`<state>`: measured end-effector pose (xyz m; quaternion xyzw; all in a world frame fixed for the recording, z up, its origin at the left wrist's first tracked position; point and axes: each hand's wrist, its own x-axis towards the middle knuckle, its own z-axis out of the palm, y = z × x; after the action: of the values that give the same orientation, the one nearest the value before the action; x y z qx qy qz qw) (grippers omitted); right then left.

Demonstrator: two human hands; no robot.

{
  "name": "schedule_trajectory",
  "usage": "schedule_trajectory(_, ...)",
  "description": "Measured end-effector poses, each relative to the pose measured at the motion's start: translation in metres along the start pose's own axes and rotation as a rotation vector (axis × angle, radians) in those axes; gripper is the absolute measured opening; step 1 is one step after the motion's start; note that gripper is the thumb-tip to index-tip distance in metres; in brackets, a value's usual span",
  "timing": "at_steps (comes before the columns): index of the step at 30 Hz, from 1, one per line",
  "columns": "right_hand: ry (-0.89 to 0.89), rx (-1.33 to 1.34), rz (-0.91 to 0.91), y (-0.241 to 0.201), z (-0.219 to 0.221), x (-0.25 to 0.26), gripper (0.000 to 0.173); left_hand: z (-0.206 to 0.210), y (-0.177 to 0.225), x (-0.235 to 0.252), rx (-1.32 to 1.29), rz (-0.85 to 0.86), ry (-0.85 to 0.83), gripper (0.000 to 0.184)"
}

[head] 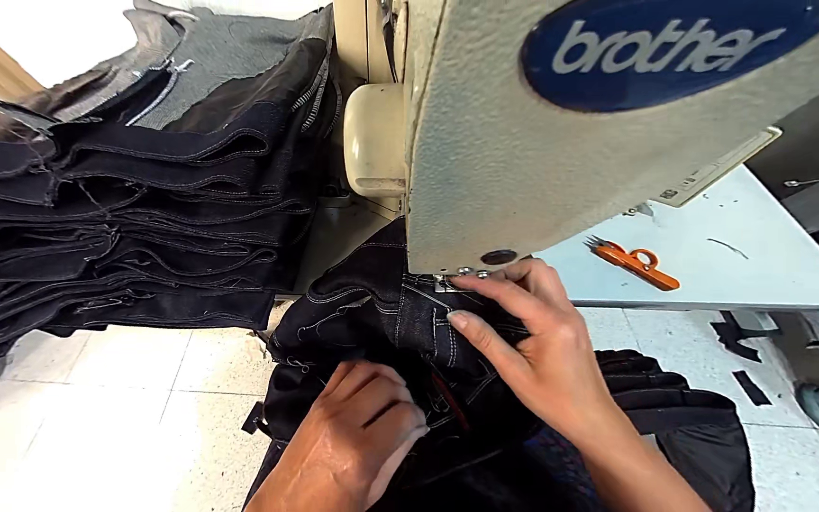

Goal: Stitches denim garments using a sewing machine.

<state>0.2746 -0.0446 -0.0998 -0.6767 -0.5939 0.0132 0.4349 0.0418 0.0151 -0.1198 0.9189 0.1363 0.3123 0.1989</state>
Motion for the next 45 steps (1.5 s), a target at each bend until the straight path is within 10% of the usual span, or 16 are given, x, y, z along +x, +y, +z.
schedule_trajectory(7,-0.067,0.164,0.121,-0.006,0.004,0.012,0.024,0.004,-0.019,0.057,0.158,-0.102,0.402,0.011)
schedule_trajectory(17,-0.053,0.266,0.103,0.002,-0.003,0.008,0.022,0.034,-0.019,0.078,0.399,-0.051,0.527,0.013)
schedule_trajectory(23,0.153,0.163,0.048,0.052,-0.044,-0.003,0.022,-0.024,-0.026,0.073,-0.894,-0.572,0.777,0.022)
schedule_trajectory(26,0.154,0.081,0.174,0.083,-0.05,-0.015,0.037,-0.035,-0.053,0.082,-1.049,-0.709,0.904,0.028)
schedule_trajectory(30,0.018,0.209,0.362,0.094,-0.038,-0.025,0.053,-0.028,-0.095,0.078,-0.51,-0.74,0.665,0.006)
schedule_trajectory(36,-0.099,0.37,0.458,0.096,-0.025,-0.024,0.053,-0.028,-0.061,0.049,0.357,-0.521,0.316,0.036)
schedule_trajectory(42,-0.131,0.451,0.539,0.089,-0.011,-0.015,0.044,0.003,-0.007,0.03,-0.136,-0.794,-0.036,0.057)
schedule_trajectory(45,-0.039,0.364,0.509,0.09,-0.011,-0.006,0.028,0.022,-0.013,0.051,-0.228,-0.796,0.055,0.071)
